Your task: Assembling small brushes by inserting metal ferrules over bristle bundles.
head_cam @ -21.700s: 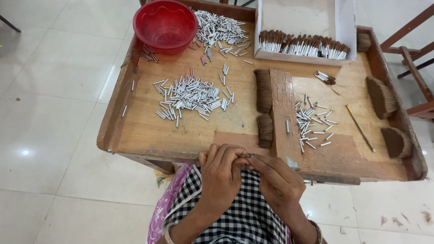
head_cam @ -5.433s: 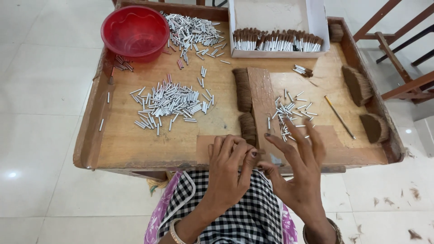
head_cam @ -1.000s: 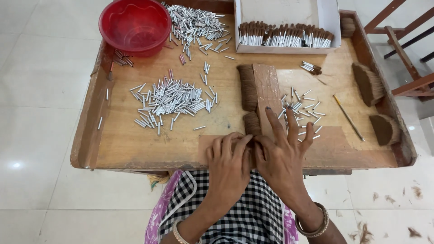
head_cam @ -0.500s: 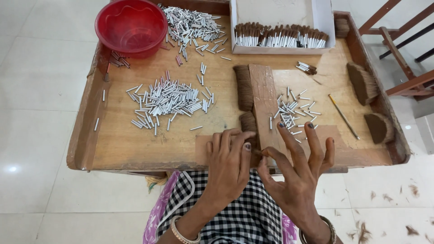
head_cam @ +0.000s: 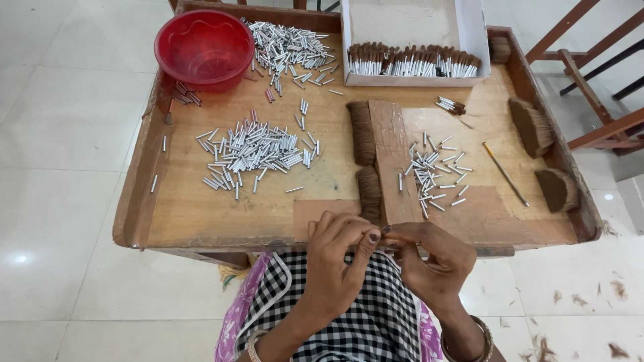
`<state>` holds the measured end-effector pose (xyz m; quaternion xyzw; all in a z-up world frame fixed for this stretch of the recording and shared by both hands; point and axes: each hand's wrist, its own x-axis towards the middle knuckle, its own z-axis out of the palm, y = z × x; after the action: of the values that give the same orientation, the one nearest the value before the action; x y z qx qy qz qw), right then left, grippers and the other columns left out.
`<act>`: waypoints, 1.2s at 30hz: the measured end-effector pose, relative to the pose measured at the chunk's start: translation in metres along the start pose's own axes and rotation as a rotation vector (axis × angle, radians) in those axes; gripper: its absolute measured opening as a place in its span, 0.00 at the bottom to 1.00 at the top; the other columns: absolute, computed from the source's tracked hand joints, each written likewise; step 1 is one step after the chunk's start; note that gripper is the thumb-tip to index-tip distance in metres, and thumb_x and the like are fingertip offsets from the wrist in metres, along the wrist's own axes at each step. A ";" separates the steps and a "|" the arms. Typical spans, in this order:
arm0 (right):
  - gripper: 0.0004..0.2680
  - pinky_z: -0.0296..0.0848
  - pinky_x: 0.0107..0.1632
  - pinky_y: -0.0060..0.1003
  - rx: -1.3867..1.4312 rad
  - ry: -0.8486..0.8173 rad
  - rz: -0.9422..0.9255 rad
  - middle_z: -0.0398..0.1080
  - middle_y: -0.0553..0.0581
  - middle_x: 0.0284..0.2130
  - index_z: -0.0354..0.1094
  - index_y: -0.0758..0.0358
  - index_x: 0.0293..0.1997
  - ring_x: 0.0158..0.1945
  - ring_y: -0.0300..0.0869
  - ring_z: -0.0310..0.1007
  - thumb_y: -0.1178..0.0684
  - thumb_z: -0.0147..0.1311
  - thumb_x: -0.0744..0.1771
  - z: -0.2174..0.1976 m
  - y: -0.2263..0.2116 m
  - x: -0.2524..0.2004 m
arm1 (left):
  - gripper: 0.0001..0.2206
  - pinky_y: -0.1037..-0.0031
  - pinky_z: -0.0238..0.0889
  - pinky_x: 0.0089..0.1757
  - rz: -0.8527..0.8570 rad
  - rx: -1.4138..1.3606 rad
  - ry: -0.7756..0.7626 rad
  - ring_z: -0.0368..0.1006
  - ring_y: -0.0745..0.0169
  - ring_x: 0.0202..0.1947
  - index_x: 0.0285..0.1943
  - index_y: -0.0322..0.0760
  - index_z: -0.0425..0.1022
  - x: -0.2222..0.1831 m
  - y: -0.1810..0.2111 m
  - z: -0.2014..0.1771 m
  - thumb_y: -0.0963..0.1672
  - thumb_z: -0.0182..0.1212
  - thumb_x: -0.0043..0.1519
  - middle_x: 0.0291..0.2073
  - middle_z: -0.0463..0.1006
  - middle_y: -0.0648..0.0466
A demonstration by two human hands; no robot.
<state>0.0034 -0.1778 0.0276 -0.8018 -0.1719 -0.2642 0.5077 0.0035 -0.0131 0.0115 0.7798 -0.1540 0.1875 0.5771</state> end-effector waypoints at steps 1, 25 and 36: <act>0.11 0.78 0.37 0.26 0.002 -0.002 -0.001 0.80 0.57 0.35 0.77 0.67 0.40 0.34 0.36 0.81 0.74 0.52 0.62 0.001 -0.001 0.000 | 0.14 0.67 0.57 0.43 -0.001 0.001 0.003 0.66 0.61 0.40 0.42 0.37 0.81 0.000 0.000 -0.003 0.49 0.53 0.71 0.38 0.78 0.55; 0.10 0.80 0.46 0.31 0.033 0.039 -0.002 0.79 0.60 0.36 0.74 0.71 0.35 0.42 0.41 0.82 0.75 0.50 0.60 0.029 0.017 -0.001 | 0.01 0.61 0.50 0.44 -0.046 0.353 0.024 0.67 0.60 0.37 0.38 0.40 0.78 0.019 -0.030 -0.021 0.42 0.65 0.61 0.34 0.78 0.59; 0.07 0.80 0.47 0.33 0.250 0.020 0.073 0.78 0.64 0.39 0.73 0.72 0.37 0.45 0.44 0.81 0.74 0.53 0.63 0.022 0.014 -0.009 | 0.06 0.68 0.51 0.45 0.016 0.046 -0.004 0.67 0.62 0.39 0.39 0.36 0.75 0.002 -0.009 -0.012 0.35 0.63 0.57 0.37 0.79 0.60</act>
<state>0.0090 -0.1636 0.0048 -0.7352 -0.1691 -0.2302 0.6147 0.0081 0.0005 0.0078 0.7921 -0.1573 0.1941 0.5570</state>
